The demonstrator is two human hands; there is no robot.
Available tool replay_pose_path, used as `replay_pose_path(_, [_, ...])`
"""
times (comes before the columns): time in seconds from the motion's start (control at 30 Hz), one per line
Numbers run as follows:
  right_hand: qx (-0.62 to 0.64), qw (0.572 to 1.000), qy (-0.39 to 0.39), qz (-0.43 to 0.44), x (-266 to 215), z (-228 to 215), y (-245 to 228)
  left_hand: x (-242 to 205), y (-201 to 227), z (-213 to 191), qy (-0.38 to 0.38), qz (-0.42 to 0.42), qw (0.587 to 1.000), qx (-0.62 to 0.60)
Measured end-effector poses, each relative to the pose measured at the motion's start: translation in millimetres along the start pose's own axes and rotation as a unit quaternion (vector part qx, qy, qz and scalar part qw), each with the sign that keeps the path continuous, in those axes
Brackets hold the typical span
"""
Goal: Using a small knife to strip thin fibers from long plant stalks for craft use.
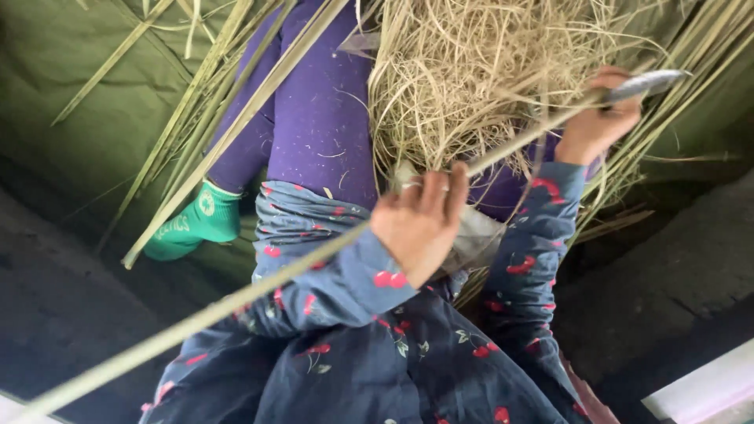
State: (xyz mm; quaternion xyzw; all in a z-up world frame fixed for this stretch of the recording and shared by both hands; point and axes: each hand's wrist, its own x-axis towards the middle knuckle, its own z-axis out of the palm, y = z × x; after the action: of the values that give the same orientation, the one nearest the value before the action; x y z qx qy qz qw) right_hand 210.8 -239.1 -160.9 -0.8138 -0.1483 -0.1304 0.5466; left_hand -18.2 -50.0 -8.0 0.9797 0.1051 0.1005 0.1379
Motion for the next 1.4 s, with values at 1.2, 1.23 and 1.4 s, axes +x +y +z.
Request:
replay_pose_path(1.2, [0.437,0.844,-0.117,0.287,-66.3,42.2,-131.9,-29.8,-108.2,5.0,-0.092,-0.114,0.917,-0.371])
replay_pose_path(1.23, [0.435,0.846,-0.116,0.287,-66.7,40.7,-132.3,-30.6,-108.2,6.1,-0.093,-0.112,0.917,-0.372])
replay_pose_path(1.4, [0.361,0.891,-0.095,0.261,-68.1,44.3,-135.8,-28.3,-103.8,2.4,-0.034,-0.087,0.959,-0.267])
